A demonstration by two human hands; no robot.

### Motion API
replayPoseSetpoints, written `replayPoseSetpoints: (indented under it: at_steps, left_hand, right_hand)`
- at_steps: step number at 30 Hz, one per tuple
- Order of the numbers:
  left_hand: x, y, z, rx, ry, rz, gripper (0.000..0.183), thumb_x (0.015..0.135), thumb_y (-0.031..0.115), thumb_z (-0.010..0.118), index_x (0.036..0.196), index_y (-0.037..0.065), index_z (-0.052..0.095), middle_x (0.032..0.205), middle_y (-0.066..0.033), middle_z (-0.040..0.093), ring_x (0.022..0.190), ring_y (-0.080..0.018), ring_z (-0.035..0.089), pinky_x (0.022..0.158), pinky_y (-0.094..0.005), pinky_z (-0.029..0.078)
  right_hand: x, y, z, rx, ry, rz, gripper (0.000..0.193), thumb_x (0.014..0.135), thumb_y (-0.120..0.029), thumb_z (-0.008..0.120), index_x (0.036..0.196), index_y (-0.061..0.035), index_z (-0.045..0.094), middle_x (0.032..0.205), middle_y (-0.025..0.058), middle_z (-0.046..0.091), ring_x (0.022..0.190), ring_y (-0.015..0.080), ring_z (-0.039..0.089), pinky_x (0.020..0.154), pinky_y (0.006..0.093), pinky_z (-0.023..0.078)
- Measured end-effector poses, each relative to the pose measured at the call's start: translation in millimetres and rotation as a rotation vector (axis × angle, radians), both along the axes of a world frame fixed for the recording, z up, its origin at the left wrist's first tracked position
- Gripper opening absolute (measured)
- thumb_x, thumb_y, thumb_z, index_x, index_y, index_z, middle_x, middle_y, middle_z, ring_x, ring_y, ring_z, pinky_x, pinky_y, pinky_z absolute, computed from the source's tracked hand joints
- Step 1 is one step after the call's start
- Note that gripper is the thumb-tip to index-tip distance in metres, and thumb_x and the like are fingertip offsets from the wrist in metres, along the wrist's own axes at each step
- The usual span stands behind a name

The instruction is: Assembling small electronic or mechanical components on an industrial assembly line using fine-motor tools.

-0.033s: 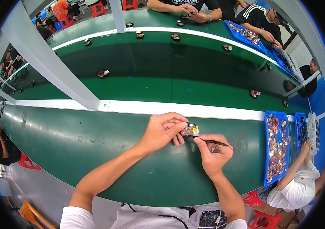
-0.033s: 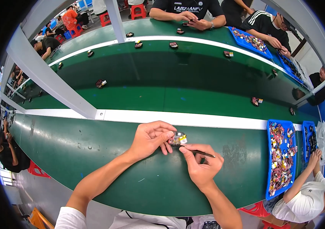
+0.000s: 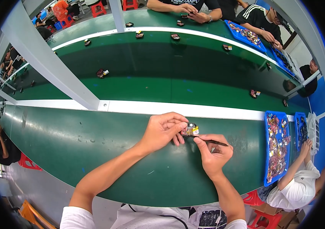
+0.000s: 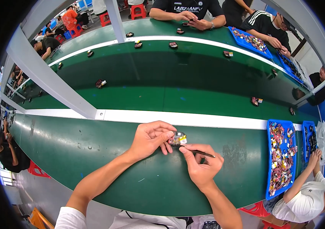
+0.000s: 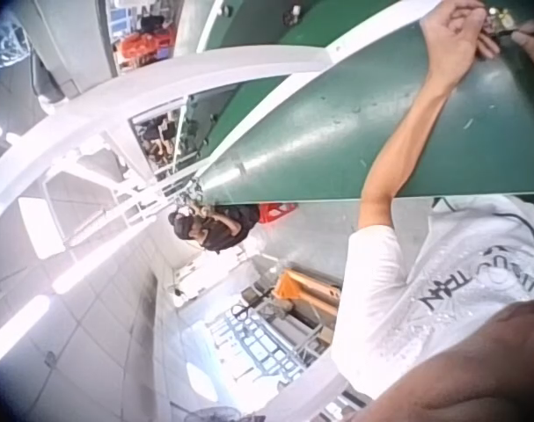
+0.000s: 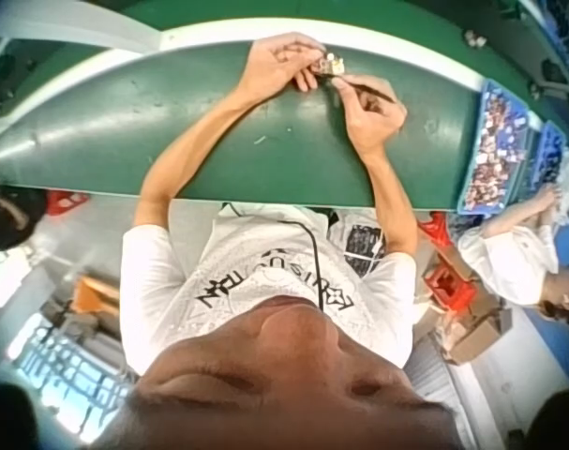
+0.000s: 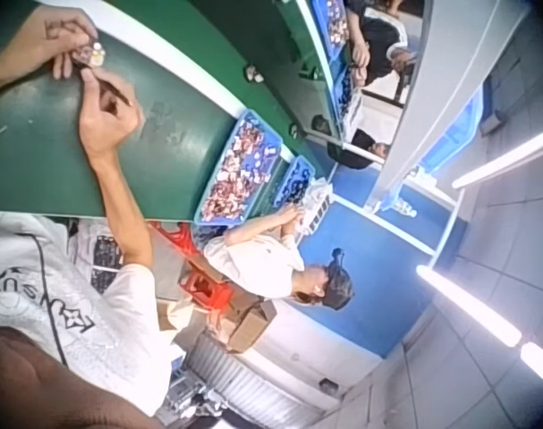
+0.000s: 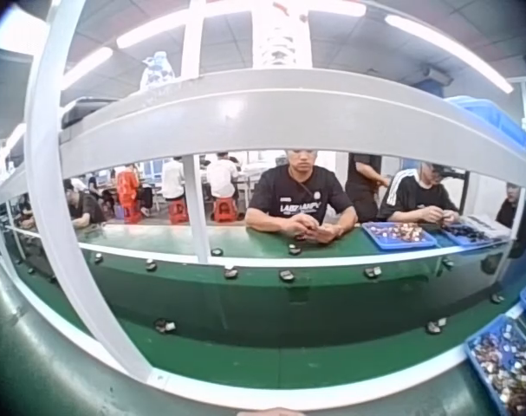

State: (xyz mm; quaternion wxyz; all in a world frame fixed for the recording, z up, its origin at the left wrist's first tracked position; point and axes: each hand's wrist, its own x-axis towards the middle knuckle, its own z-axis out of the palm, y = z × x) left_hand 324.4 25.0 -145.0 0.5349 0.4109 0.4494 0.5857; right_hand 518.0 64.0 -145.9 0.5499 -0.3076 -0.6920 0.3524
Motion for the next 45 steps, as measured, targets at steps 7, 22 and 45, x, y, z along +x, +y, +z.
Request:
replayPoseSetpoints:
  at_steps: [7, 22, 45]
  left_hand:
    - [-1.1, 0.3, 0.7, 0.004, -0.013, 0.003, 0.020, 0.101, 0.006, 0.062, 0.114, -0.009, 0.064, 0.088, -0.0135, 0.070, 0.066, -0.0169, 0.070, 0.054, -0.0268, 0.057]
    - [-2.9, 0.9, -3.2, 0.011, -0.021, 0.035, 0.020, 0.101, 0.007, 0.063, 0.112, -0.010, 0.066, 0.083, -0.0141, 0.071, 0.061, -0.0169, 0.070, 0.052, -0.0273, 0.059]
    - [-1.6, -2.3, -0.9, 0.021, 0.113, -0.006, 0.023, 0.093, 0.001, 0.072, 0.114, -0.007, 0.066, 0.082, -0.0096, 0.073, 0.067, -0.0115, 0.069, 0.055, -0.0233, 0.055]
  right_hand:
    - [-1.5, 0.1, 1.0, 0.062, -0.036, -0.009, 0.014, 0.079, 0.000, 0.085, 0.084, -0.0018, 0.073, 0.080, 0.0028, 0.077, 0.044, 0.0005, 0.042, 0.042, 0.0196, 0.029]
    - [0.4, 5.5, 4.1, -0.006, -0.042, 0.059, 0.014, 0.078, 0.001, 0.085, 0.087, -0.0014, 0.075, 0.087, 0.0045, 0.077, 0.045, 0.0004, 0.042, 0.042, 0.0193, 0.029]
    - [-2.7, 6.1, 1.2, 0.158, -0.127, 0.079, 0.013, 0.077, 0.000, 0.084, 0.084, -0.0045, 0.074, 0.088, 0.0067, 0.079, 0.040, 0.0047, 0.041, 0.040, 0.0224, 0.031]
